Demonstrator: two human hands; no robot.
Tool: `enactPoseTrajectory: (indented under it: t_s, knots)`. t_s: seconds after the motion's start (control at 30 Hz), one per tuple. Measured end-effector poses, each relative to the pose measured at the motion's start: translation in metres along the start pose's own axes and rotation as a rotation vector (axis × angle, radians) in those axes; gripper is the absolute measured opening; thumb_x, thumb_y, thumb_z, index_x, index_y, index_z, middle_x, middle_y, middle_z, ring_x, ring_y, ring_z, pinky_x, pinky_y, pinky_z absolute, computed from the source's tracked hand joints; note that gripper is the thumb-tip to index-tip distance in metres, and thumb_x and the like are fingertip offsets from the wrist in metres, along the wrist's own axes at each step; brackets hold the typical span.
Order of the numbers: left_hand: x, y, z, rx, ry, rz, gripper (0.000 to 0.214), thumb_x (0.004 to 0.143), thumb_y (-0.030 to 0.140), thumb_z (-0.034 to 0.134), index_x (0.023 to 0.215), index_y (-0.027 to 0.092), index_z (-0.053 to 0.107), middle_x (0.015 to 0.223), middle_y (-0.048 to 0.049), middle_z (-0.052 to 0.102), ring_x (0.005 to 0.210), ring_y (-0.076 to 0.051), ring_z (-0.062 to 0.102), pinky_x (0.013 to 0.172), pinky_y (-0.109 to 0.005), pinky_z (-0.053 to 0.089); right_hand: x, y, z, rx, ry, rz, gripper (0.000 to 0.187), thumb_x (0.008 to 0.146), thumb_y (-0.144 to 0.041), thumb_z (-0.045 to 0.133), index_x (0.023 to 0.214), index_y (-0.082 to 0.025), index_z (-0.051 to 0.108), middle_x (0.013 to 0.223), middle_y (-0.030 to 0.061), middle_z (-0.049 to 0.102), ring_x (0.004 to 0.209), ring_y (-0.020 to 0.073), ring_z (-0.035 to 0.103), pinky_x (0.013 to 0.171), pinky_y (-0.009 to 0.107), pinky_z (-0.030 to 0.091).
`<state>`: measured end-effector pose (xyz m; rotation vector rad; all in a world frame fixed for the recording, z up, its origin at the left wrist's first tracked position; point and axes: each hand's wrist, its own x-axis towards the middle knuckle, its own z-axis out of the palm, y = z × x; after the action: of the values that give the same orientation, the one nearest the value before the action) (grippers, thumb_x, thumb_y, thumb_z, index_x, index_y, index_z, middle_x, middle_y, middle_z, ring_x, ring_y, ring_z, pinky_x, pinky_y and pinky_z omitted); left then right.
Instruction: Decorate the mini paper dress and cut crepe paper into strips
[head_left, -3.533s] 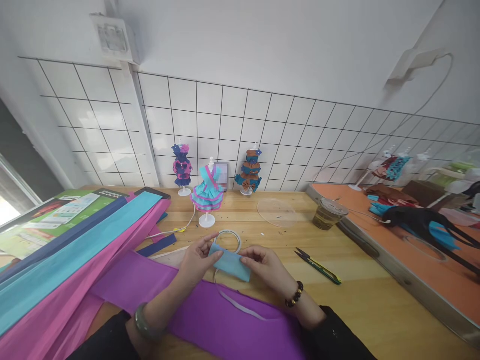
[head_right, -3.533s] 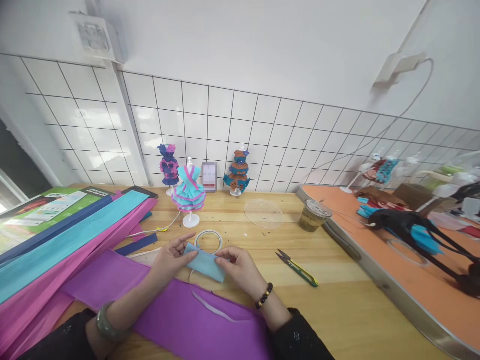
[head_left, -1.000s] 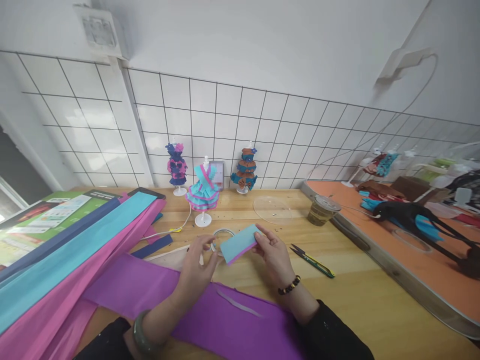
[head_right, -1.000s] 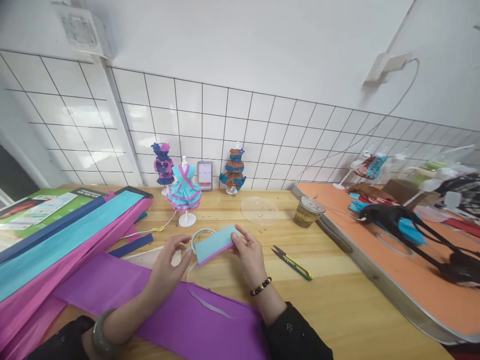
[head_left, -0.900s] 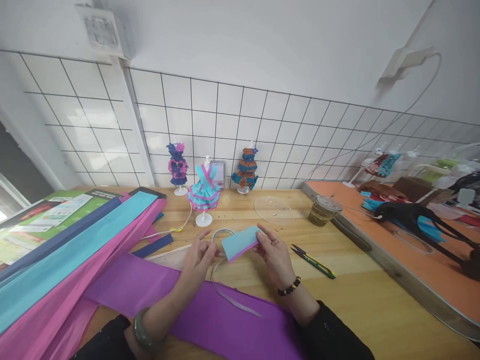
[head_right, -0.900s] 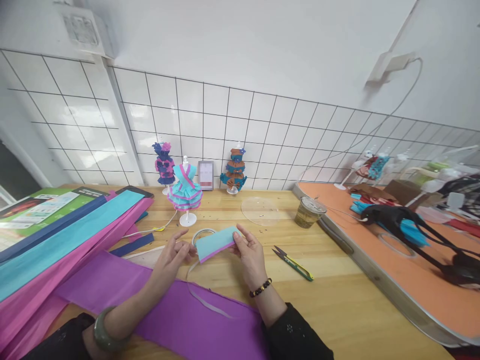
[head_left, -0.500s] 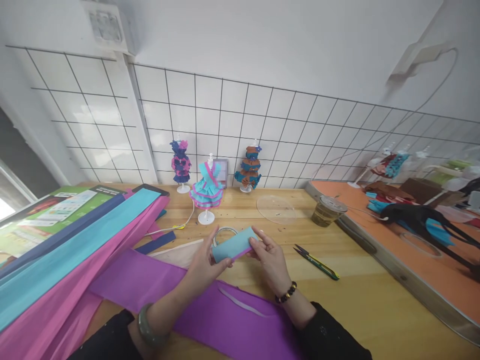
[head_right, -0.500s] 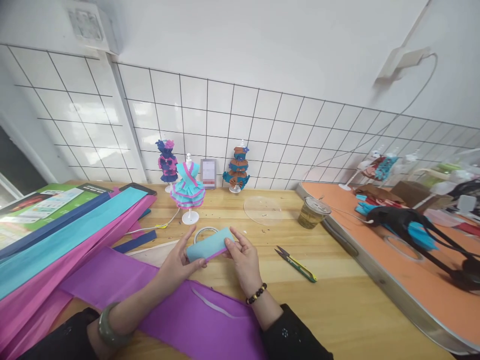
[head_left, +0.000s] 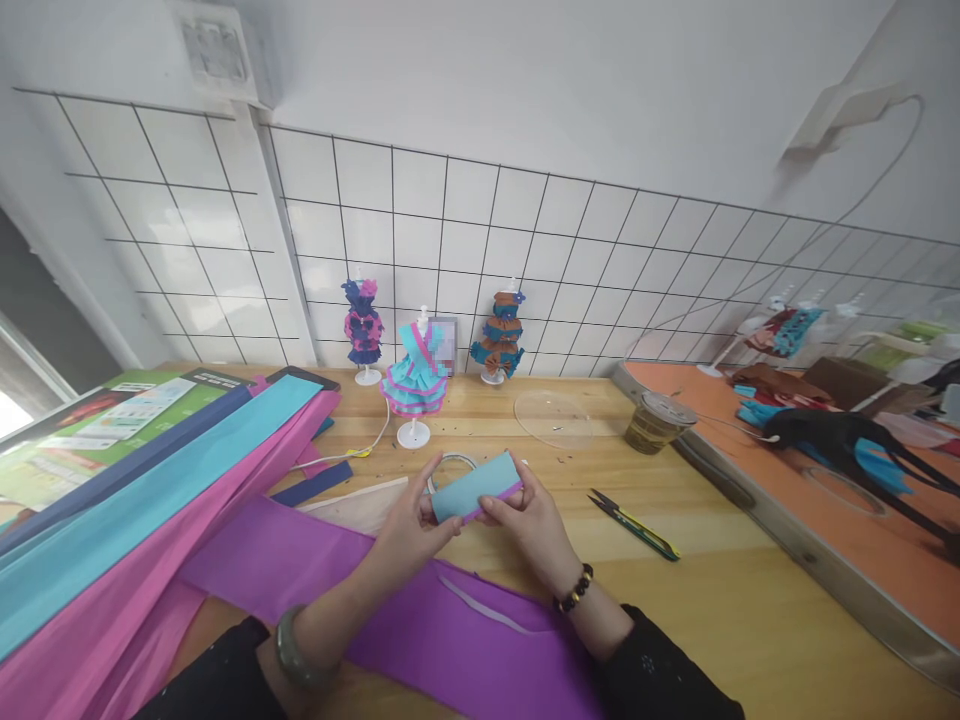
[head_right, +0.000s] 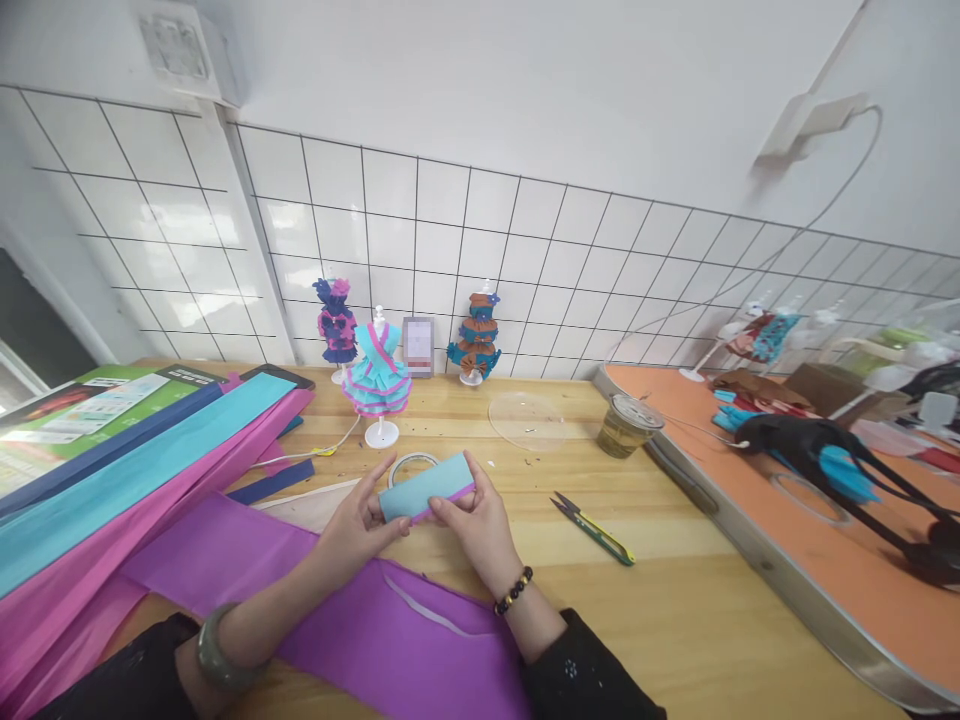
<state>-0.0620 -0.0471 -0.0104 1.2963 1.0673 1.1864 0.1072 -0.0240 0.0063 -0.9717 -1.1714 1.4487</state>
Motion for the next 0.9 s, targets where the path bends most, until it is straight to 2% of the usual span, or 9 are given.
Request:
enactPoseTrajectory:
  t_s: [0.17,0.27,0.33,0.4,0.5,0.63,0.73,0.9]
  knots:
    - [0.0,0.004,-0.002,0.015,0.028,0.018,0.083,0.076,0.035,0.06,0.14,0.013,0.013,0.058,0.0053,0.055,0.057,-0.012,0.053,0.06,-0.025,0.041,0.002,-0.007,-0.005,0.041,0.099,0.012,0.104,0.063,-0.036,0.074,0.142,-0.008,0.012,0.057,-0.0048,0.065,0.057,0.0142,0.064,0.066,0.029,0.052]
    - [0.0,0.007,-0.004,0.026,0.078,-0.005,0.075,0.079,0.043,0.054,0.139,0.012,0.019,0.05,0.0066,0.051,0.049,-0.011,0.048,0.055,-0.024,0.039,0.002,-0.009,-0.006,0.079,0.155,0.006,0.104,0.064,-0.037,0.074,0.142,-0.009,0.011,0.054,-0.0052,0.064,0.056,0.0147,0.064,0.066,0.028,0.052]
    - [0.001,0.009,-0.005,-0.018,0.077,-0.005,0.076,0.08,0.047,0.052,0.138,0.01,0.02,0.053,0.0043,0.054,0.053,-0.013,0.051,0.058,-0.026,0.04,0.002,-0.009,-0.005,0.104,0.154,0.006,0.105,0.064,-0.038,0.074,0.143,-0.01,0.011,0.054,-0.0061,0.063,0.057,0.0151,0.064,0.067,0.029,0.052]
    - [0.0,0.01,-0.004,-0.094,0.027,-0.007,0.085,0.077,0.049,0.055,0.14,0.009,0.014,0.062,0.0004,0.059,0.063,-0.015,0.056,0.065,-0.029,0.041,0.001,-0.007,-0.003,0.099,0.119,0.005,0.105,0.064,-0.038,0.073,0.143,-0.011,0.009,0.054,-0.0066,0.063,0.058,0.0149,0.064,0.069,0.03,0.051]
    - [0.0,0.01,-0.002,-0.151,-0.047,-0.046,0.097,0.071,0.044,0.065,0.141,0.013,0.005,0.075,-0.0017,0.062,0.073,-0.017,0.059,0.071,-0.031,0.042,-0.001,-0.004,0.002,0.048,0.047,-0.016,0.105,0.066,-0.038,0.072,0.143,-0.011,0.006,0.051,-0.0092,0.058,0.053,0.0116,0.059,0.065,0.027,0.05]
    - [-0.001,0.008,0.0,-0.132,-0.013,-0.044,0.095,0.067,0.032,0.07,0.14,0.019,0.011,0.08,0.0001,0.059,0.07,-0.014,0.057,0.069,-0.029,0.044,-0.003,-0.002,0.006,-0.045,0.01,-0.038,0.102,0.068,-0.036,0.07,0.143,-0.01,0.007,0.044,-0.0128,0.049,0.045,0.0077,0.05,0.054,0.021,0.045]
    - [0.0,0.005,-0.001,-0.057,0.022,-0.024,0.091,0.068,0.032,0.068,0.14,0.018,0.015,0.075,0.0009,0.058,0.067,-0.014,0.056,0.065,-0.028,0.045,-0.002,-0.002,0.003,-0.024,0.02,-0.05,0.101,0.068,-0.035,0.07,0.143,-0.01,0.008,0.05,-0.0107,0.054,0.05,0.0084,0.053,0.059,0.023,0.046]
    - [0.001,0.002,-0.004,0.071,0.088,0.007,0.086,0.067,0.033,0.068,0.139,0.019,0.024,0.084,-0.0021,0.059,0.068,-0.014,0.055,0.063,-0.027,0.045,0.004,-0.005,-0.008,0.009,0.064,-0.038,0.105,0.067,-0.036,0.071,0.143,-0.008,0.004,0.061,-0.0045,0.065,0.059,0.0116,0.059,0.069,0.027,0.048]
